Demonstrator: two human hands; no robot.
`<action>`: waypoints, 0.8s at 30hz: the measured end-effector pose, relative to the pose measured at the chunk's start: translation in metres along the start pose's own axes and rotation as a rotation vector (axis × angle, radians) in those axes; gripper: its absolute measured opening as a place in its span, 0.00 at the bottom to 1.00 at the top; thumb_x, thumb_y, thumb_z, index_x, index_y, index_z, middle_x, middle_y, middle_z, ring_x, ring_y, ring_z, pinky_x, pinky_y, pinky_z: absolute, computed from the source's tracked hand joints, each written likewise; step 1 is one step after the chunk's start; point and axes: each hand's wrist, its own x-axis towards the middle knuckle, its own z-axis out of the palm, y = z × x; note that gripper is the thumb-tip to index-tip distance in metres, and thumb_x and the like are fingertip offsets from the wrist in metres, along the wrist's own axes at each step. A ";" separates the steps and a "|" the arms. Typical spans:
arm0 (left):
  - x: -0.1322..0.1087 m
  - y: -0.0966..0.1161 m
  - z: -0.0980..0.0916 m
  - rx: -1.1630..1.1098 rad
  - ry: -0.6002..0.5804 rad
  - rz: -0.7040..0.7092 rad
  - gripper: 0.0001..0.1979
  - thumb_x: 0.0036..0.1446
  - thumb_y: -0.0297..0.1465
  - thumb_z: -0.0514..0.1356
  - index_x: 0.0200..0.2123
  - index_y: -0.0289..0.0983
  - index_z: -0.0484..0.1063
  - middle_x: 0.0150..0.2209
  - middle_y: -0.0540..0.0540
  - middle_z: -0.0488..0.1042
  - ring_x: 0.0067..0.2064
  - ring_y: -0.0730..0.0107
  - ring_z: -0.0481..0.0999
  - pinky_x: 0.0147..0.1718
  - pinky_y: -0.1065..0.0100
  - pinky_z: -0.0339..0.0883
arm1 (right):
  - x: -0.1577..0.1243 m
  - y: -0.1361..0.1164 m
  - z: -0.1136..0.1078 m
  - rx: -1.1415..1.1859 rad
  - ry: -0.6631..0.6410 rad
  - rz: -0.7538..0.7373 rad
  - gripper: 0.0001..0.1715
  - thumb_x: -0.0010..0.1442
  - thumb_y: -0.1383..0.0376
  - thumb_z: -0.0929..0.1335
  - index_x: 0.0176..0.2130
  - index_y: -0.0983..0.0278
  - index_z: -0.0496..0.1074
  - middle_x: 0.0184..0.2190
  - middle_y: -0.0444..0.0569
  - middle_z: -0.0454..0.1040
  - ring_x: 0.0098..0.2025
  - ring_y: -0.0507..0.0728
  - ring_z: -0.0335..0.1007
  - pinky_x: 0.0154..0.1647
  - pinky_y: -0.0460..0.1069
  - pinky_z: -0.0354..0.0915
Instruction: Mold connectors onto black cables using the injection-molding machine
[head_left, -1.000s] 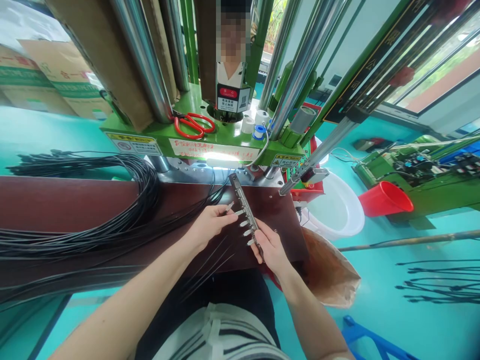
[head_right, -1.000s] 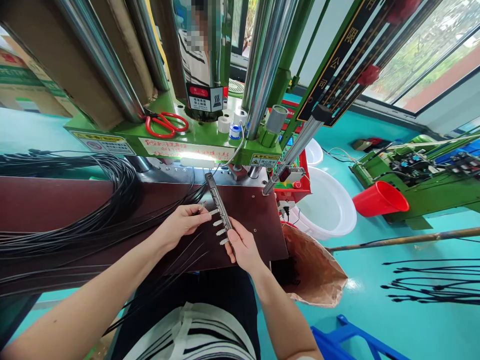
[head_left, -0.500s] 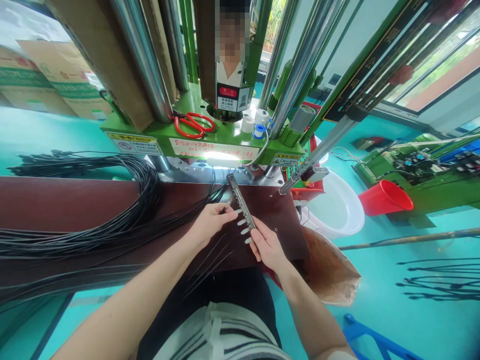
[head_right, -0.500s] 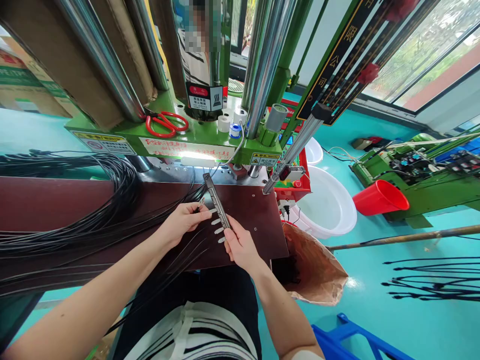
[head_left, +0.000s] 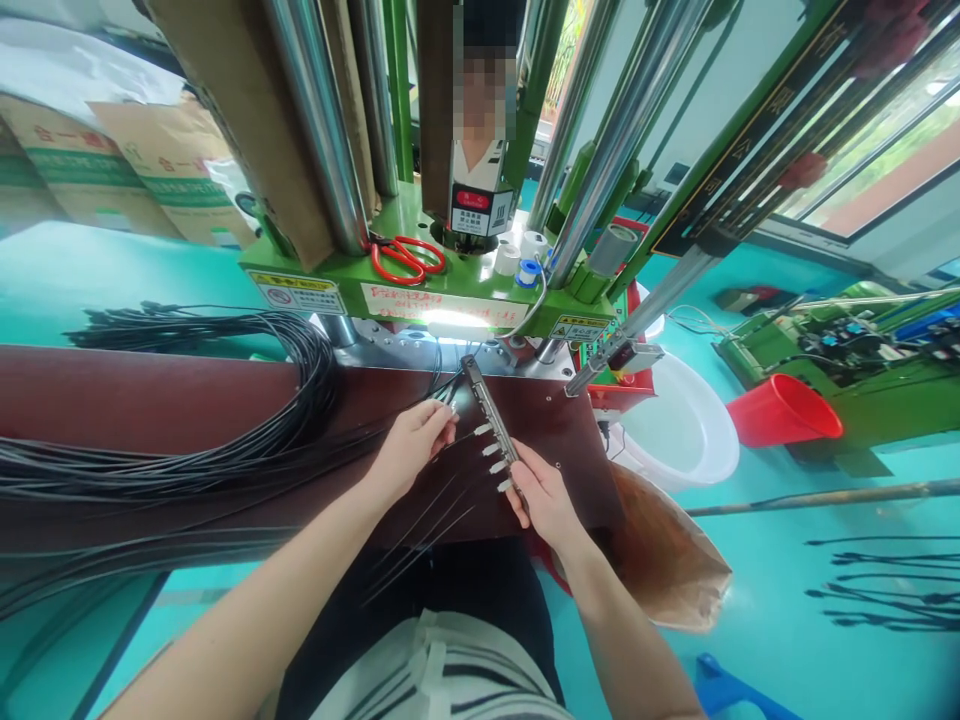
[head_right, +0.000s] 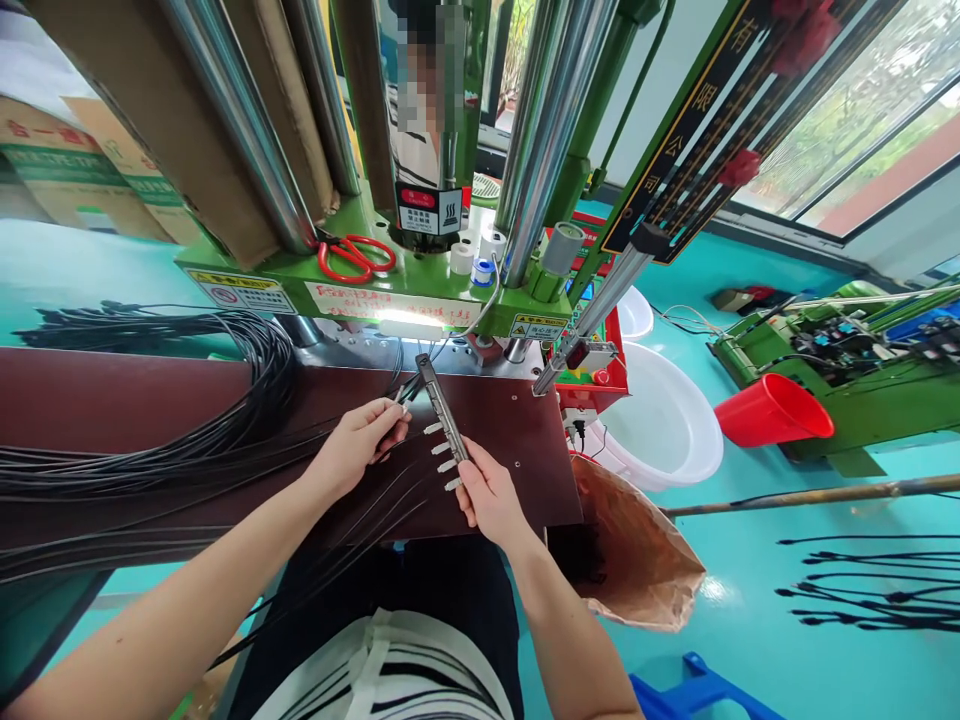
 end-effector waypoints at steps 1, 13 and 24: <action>-0.001 0.000 0.001 0.035 -0.011 0.000 0.14 0.49 0.41 0.57 0.25 0.35 0.65 0.18 0.54 0.61 0.18 0.82 0.55 0.15 0.77 0.47 | 0.000 0.000 0.000 -0.001 -0.009 -0.001 0.25 0.61 0.56 0.60 0.55 0.63 0.60 0.14 0.37 0.59 0.12 0.45 0.51 0.12 0.41 0.49; 0.001 0.010 0.012 -0.002 -0.071 -0.085 0.16 0.43 0.41 0.60 0.21 0.33 0.64 0.15 0.56 0.57 0.17 0.84 0.52 0.15 0.77 0.41 | -0.001 0.001 -0.004 -0.008 -0.065 -0.016 0.25 0.62 0.57 0.60 0.56 0.63 0.59 0.15 0.37 0.58 0.13 0.44 0.50 0.11 0.40 0.50; 0.006 0.004 0.007 0.177 -0.033 0.068 0.15 0.47 0.40 0.58 0.20 0.34 0.63 0.16 0.55 0.59 0.19 0.81 0.53 0.17 0.75 0.47 | -0.001 -0.006 0.003 -0.175 -0.059 -0.030 0.28 0.62 0.56 0.59 0.58 0.65 0.56 0.13 0.36 0.57 0.13 0.45 0.51 0.13 0.42 0.52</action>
